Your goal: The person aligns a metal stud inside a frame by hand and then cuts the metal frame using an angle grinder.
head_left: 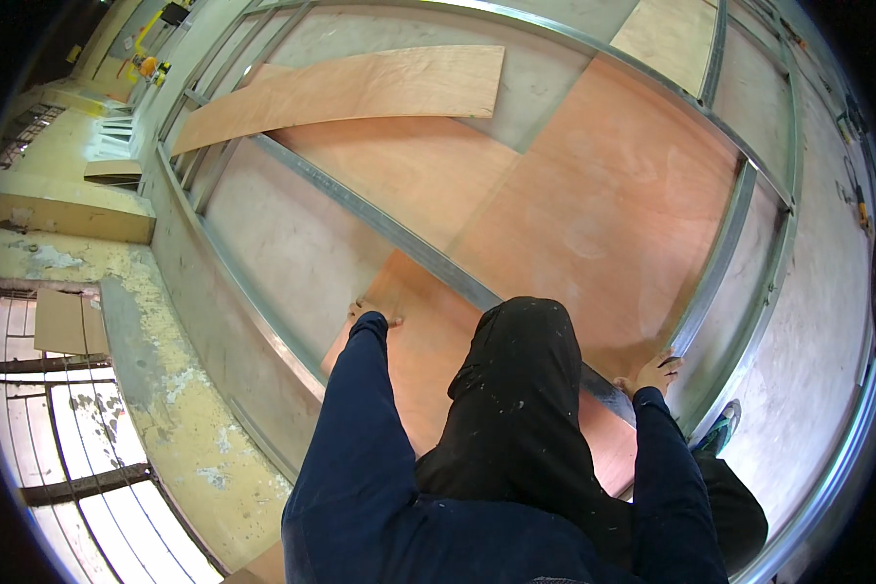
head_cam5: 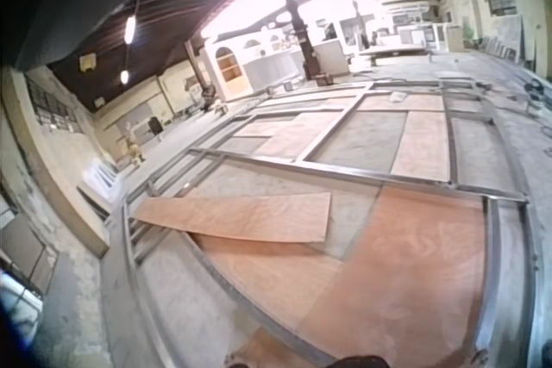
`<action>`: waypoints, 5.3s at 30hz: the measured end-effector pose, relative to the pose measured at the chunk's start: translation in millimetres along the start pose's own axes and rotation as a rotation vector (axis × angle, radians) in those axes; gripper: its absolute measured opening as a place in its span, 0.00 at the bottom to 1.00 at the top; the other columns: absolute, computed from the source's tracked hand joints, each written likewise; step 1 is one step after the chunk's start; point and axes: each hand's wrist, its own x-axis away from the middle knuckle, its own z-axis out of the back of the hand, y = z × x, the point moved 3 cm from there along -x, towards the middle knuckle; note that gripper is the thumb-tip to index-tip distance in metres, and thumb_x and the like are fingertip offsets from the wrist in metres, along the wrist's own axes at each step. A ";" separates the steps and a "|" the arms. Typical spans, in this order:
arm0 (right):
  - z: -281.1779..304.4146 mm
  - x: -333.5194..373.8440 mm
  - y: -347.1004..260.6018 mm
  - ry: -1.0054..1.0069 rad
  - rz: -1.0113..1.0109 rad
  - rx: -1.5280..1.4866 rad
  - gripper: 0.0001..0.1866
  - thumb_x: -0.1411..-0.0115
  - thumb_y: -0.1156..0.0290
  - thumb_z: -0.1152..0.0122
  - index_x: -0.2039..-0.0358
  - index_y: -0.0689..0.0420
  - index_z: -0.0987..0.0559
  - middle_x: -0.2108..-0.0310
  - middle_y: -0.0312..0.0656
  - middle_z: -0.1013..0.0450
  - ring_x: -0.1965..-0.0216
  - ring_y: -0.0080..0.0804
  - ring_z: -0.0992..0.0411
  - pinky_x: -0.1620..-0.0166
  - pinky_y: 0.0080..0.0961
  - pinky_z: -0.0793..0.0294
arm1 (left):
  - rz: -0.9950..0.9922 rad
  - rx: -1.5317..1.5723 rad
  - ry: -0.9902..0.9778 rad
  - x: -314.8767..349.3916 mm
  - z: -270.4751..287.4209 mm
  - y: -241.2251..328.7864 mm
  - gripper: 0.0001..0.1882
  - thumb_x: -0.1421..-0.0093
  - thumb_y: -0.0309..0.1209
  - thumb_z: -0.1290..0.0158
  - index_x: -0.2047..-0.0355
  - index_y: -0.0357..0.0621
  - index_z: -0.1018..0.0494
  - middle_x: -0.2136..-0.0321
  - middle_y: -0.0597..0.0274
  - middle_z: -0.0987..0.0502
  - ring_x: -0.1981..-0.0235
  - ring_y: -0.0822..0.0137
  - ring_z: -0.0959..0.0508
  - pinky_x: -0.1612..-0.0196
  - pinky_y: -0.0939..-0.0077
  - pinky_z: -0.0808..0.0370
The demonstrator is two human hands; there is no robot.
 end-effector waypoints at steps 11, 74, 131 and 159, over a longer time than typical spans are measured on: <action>2.5 0.7 1.8 -0.031 0.004 0.011 0.77 0.69 0.45 0.24 0.38 0.65 0.73 0.39 0.75 0.71 0.39 0.71 0.55 0.37 0.45 0.49 | -0.032 -0.005 -0.009 8.2 1.5 4.3 0.67 0.74 0.52 0.28 0.38 0.42 0.56 0.40 0.52 0.47 0.39 0.56 0.42 0.38 0.65 0.40; 3.9 5.1 7.3 -0.009 0.051 -0.189 0.78 0.73 0.44 0.23 0.37 0.65 0.70 0.39 0.74 0.73 0.39 0.73 0.61 0.37 0.49 0.51 | -0.212 -0.197 0.067 -26.6 -18.9 -3.2 0.66 0.68 0.57 0.33 0.36 0.42 0.59 0.37 0.50 0.51 0.37 0.54 0.45 0.37 0.64 0.42; 1.1 -1.3 16.3 0.016 0.011 -0.238 0.78 0.78 0.49 0.21 0.36 0.62 0.66 0.38 0.72 0.72 0.39 0.74 0.61 0.39 0.51 0.50 | -0.899 -0.048 0.570 176.5 -30.9 246.1 0.49 0.53 0.66 0.54 0.37 0.48 0.49 0.39 0.36 0.48 0.38 0.42 0.47 0.41 0.49 0.47; -13.6 -8.8 20.8 -0.001 -0.042 -0.180 0.81 0.79 0.45 0.21 0.37 0.63 0.69 0.38 0.71 0.74 0.38 0.72 0.60 0.37 0.51 0.53 | -0.941 0.020 0.505 185.9 -30.0 249.1 0.48 0.55 0.63 0.51 0.40 0.45 0.45 0.40 0.36 0.48 0.37 0.42 0.50 0.40 0.45 0.48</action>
